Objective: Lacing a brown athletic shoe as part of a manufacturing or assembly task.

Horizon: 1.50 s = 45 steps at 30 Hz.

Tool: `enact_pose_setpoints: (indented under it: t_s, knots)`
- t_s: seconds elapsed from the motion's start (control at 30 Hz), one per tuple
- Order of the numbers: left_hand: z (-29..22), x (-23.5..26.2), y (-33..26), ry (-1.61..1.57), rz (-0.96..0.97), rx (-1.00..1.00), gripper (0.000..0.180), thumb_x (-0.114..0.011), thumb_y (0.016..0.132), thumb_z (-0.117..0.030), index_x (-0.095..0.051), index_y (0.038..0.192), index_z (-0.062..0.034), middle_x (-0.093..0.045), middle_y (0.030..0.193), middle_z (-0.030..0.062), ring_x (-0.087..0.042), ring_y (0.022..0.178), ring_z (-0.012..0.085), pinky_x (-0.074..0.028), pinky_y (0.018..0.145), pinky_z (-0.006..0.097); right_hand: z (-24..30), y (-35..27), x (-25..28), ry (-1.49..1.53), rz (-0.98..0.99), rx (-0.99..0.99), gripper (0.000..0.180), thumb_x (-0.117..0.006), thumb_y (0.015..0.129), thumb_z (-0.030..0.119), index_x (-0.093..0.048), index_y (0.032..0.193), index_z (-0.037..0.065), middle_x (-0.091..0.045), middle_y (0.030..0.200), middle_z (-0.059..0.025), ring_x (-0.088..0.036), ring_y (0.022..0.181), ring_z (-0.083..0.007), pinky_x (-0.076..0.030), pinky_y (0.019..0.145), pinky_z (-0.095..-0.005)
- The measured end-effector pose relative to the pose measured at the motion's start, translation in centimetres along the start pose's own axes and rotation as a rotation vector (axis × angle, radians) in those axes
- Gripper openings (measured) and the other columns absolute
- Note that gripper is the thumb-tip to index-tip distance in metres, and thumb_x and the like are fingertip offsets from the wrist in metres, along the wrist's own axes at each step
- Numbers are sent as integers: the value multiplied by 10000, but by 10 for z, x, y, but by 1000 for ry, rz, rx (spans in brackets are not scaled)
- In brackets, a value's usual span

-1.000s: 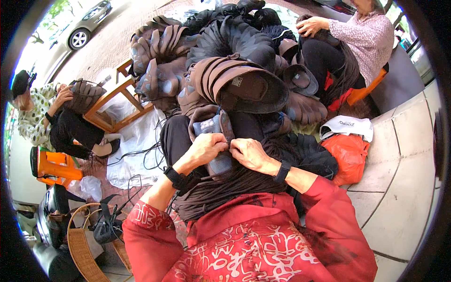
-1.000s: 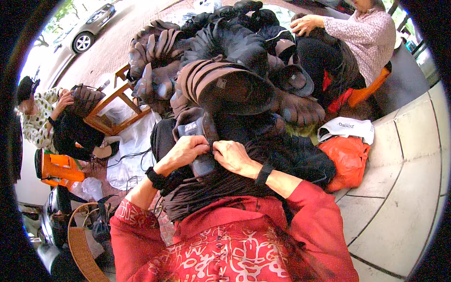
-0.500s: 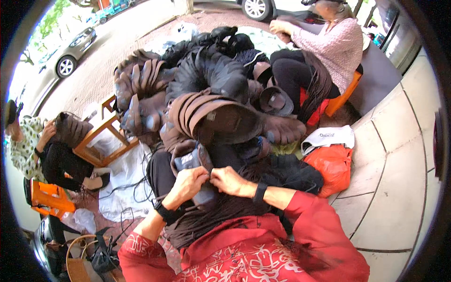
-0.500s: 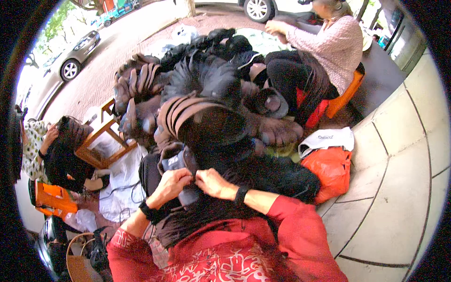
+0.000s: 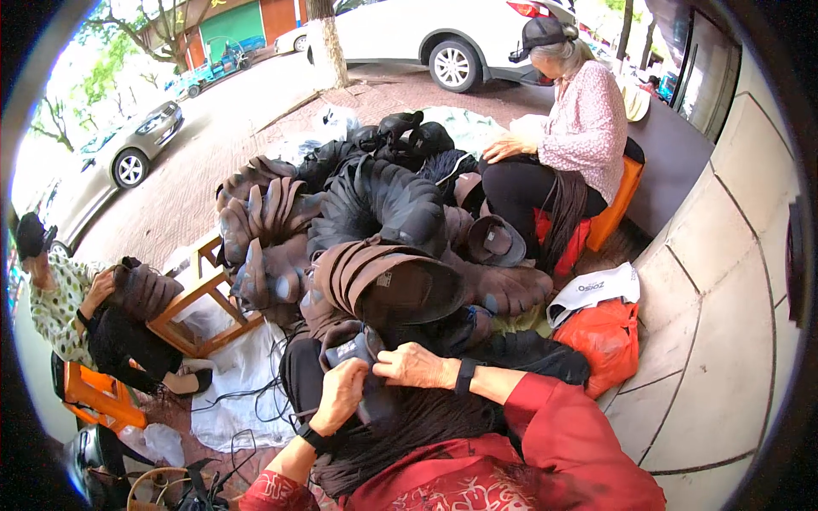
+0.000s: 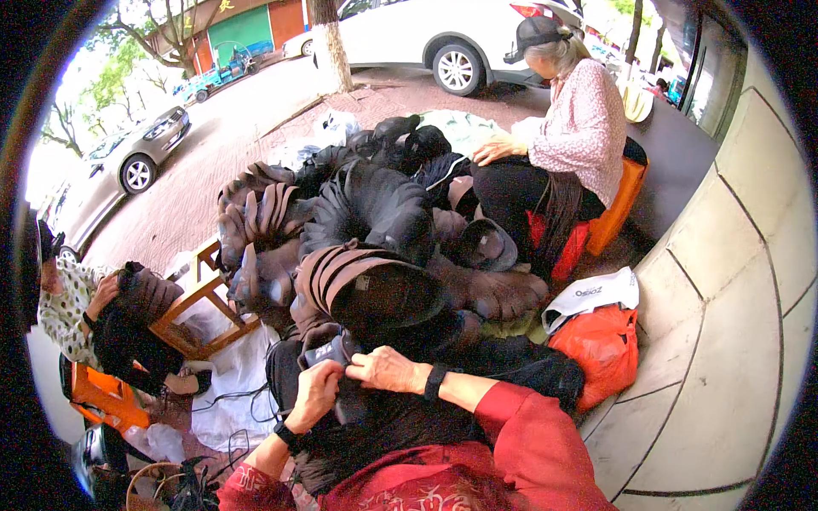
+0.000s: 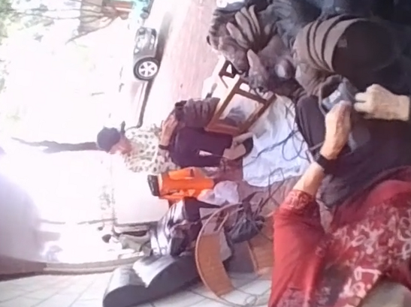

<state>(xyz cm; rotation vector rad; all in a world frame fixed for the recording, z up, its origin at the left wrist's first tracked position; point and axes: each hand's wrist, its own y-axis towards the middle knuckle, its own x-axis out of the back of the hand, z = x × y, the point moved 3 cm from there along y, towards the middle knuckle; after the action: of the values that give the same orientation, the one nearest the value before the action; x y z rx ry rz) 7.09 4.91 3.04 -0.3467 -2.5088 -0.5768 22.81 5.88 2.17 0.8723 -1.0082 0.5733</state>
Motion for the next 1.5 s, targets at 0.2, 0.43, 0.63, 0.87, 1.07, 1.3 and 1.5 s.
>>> enact_pose_setpoints:
  t_s: [0.2, 0.43, 0.63, 0.87, 1.07, 1.3, 1.5]
  knots:
    - [8, -15, 6, 209, 180, -179, 68, -605, 743, -109, -618, 791, -63, -506, 679, 114, -530, 637, 288, -432, 568, 371, -10, -3, -2, 78, -100, -19, 279, -677, 638, 190, -490, 822, 95, -523, 741, -85, -580, 640, -277, -481, 553, -368]
    - [-12, -18, 10, 774, 367, -418, 104, -562, 690, -97, -524, 772, -45, -472, 733, 87, -555, 670, 194, -466, 555, 315, -12, -6, 1, 211, -87, -119, 272, -679, 648, 180, -487, 804, 69, -504, 748, -97, -567, 697, -291, -466, 585, -381]
    - [7, 61, 38, 837, 52, -270, 78, -508, 721, -40, -486, 792, -13, -450, 756, 128, -530, 691, 286, -459, 595, 359, 0, -1, 8, 322, -56, -150, 219, -680, 664, 125, -514, 786, 50, -501, 747, -99, -547, 691, -289, -454, 595, -362]
    - [16, 52, -10, -66, -282, 186, 233, -555, 807, -10, -571, 1039, -29, -578, 756, 59, -569, 654, 173, -459, 561, 254, 22, 10, 21, 400, -110, -149, 148, -620, 740, 113, -587, 872, 55, -529, 794, -105, -567, 714, -296, -467, 617, -355]
    - [26, 14, -62, -510, -51, 826, 123, -579, 793, -26, -598, 896, 40, -612, 730, 70, -586, 583, 120, -466, 448, 216, 24, 36, -10, 662, 93, -435, 178, -503, 768, 68, -587, 900, -15, -620, 744, -163, -633, 679, -227, -498, 621, -338]
    - [18, -7, -76, -489, -20, 816, 133, -553, 827, -70, -603, 866, 46, -610, 704, 64, -595, 553, 108, -462, 424, 219, 22, 41, -12, 727, 213, -473, 202, -518, 750, 93, -601, 900, -14, -630, 736, -142, -627, 660, -212, -492, 614, -321]
    - [20, -12, -78, -619, -139, 817, 140, -540, 846, -85, -583, 855, 47, -593, 686, 62, -592, 537, 112, -466, 418, 223, 16, 37, -17, 914, 213, -618, 226, -522, 754, 86, -604, 932, -26, -635, 757, -122, -613, 640, -173, -492, 606, -299]
